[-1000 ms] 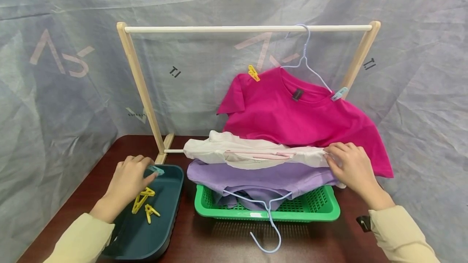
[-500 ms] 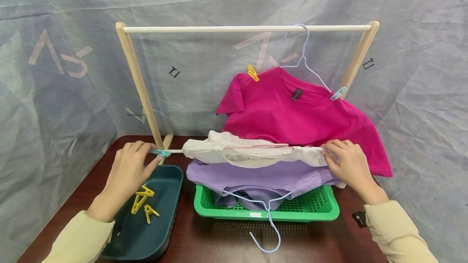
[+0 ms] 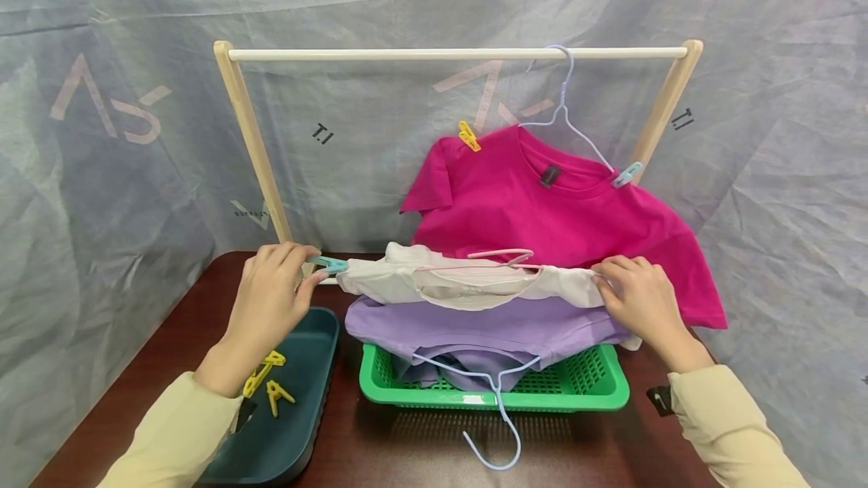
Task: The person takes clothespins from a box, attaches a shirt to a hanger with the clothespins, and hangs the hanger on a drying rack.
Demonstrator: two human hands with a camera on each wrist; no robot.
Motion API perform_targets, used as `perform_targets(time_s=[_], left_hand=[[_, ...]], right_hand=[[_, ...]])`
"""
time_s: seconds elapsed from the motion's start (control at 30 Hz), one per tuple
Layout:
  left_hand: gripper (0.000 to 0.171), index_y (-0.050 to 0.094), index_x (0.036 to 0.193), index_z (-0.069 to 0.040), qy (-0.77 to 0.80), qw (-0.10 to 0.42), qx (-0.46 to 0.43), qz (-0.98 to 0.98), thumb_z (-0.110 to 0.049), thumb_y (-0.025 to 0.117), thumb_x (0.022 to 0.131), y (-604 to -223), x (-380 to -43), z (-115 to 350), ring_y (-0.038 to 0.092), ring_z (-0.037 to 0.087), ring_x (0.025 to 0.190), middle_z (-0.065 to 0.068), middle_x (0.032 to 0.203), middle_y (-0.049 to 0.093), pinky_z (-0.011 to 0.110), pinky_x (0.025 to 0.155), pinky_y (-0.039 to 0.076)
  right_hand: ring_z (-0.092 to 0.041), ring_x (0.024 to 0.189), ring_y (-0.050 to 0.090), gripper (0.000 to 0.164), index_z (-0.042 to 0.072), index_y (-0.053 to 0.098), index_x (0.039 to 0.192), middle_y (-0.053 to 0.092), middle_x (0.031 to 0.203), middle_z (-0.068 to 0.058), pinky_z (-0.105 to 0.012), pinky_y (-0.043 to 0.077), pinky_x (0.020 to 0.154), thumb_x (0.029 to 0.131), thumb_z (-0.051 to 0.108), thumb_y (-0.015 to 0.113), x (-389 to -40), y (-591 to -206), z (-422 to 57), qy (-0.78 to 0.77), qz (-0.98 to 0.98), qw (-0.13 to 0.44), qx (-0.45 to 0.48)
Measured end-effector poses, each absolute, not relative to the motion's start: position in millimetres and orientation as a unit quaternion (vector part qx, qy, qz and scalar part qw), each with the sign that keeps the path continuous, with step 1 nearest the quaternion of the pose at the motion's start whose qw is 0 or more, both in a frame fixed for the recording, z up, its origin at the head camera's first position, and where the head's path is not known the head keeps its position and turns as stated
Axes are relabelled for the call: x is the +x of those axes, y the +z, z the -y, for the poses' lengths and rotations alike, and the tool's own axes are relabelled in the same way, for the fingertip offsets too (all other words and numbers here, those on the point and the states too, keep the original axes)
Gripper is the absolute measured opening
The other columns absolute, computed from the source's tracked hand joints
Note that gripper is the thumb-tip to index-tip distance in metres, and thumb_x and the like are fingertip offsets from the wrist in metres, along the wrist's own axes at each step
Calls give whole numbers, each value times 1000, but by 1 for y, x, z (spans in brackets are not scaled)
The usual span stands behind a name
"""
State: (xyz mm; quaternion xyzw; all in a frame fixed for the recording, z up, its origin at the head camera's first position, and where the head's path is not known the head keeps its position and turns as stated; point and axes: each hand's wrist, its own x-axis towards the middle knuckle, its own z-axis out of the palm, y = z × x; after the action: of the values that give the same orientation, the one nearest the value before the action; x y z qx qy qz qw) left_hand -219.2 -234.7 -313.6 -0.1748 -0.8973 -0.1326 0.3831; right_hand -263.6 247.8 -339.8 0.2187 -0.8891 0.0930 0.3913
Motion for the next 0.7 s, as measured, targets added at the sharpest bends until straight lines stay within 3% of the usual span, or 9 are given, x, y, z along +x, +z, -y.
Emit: perform_targets(time_s=[0.37,0.7], left_hand=[[21,63,96,-7,-132,415,-207,876,-12,71,77,-304,-221,217,49,31,92,9,90,61,50,77,38],[18,65,93,-8,-146,415,-223,870,-10,71,76,-301,-223,207,49,27,93,6,89,64,44,72,38]], right_hand=[[-29,70,54,13,9,70,84,67,83,-7,-40,37,55,72,8,65,-265,-338,-245,94,889,392,216],[-29,71,55,13,10,70,84,67,83,-6,-41,38,57,73,8,64,-266,-338,-245,94,897,381,204]])
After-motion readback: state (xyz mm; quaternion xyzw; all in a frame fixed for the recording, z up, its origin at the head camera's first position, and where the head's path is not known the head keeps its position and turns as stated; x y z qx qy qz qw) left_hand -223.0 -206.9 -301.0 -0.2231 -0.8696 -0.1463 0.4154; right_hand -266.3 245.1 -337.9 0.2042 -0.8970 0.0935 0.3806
